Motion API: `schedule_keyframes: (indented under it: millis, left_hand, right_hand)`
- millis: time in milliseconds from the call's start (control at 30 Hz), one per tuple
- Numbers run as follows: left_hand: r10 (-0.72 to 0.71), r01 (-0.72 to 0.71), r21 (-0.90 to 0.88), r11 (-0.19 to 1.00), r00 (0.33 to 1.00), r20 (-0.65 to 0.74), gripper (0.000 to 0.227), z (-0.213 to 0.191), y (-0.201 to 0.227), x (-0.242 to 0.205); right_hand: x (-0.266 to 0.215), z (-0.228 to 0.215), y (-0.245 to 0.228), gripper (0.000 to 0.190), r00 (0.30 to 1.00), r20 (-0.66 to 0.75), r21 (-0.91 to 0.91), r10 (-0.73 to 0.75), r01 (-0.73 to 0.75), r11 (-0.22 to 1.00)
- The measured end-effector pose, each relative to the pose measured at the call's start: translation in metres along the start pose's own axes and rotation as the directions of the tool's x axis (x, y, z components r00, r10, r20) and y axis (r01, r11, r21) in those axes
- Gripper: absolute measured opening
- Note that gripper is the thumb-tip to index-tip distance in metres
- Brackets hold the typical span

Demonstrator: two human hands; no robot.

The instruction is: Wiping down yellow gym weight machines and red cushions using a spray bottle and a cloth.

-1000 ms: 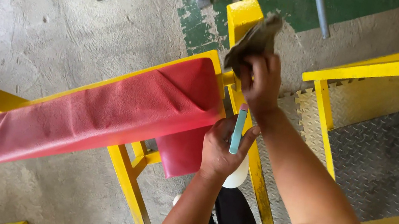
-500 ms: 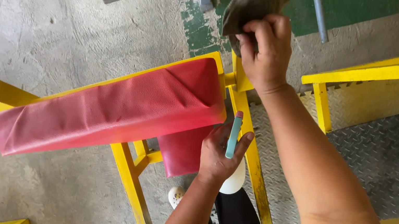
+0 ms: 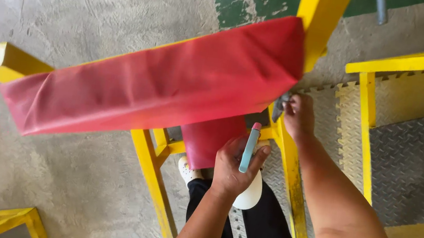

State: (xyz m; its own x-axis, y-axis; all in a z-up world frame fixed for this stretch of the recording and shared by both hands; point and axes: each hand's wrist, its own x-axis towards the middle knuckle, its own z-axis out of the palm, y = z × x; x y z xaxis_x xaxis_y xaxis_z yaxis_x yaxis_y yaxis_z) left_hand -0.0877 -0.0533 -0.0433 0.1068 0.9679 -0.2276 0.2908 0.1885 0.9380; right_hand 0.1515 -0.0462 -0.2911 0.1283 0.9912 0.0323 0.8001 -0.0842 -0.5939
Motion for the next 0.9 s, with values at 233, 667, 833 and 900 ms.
schedule_keyframes:
  millis: [233, 667, 833, 900]
  left_hand:
    - [-0.117, 0.118, 0.002, 0.993, 0.989, -0.091, 0.032, -0.098, -0.024, -0.047]
    - [-0.24, 0.184, -0.176, 0.967, 0.885, -0.398, 0.037, -0.306, -0.092, -0.082]
    - [-0.157, 0.168, -0.016, 0.986, 0.877, -0.454, 0.036, -0.36, -0.111, -0.078]
    - [-0.135, 0.154, 0.003, 0.988, 0.875, -0.465, 0.036, -0.373, -0.12, -0.072]
  right_hand:
    - [-0.115, 0.051, -0.06, 0.019, 0.632, 0.441, 0.618, 0.637, -0.729, 0.295]
    - [-0.07, 0.174, -0.42, 0.016, 0.92, 0.377, 0.817, 0.109, -0.385, 0.429]
    - [-0.081, 0.231, -0.466, 0.017, 0.908, 0.188, 0.808, 0.375, -0.36, 0.466]
    - [-0.072, 0.235, -0.488, 0.017, 0.926, 0.179, 0.824, 0.331, -0.325, 0.464]
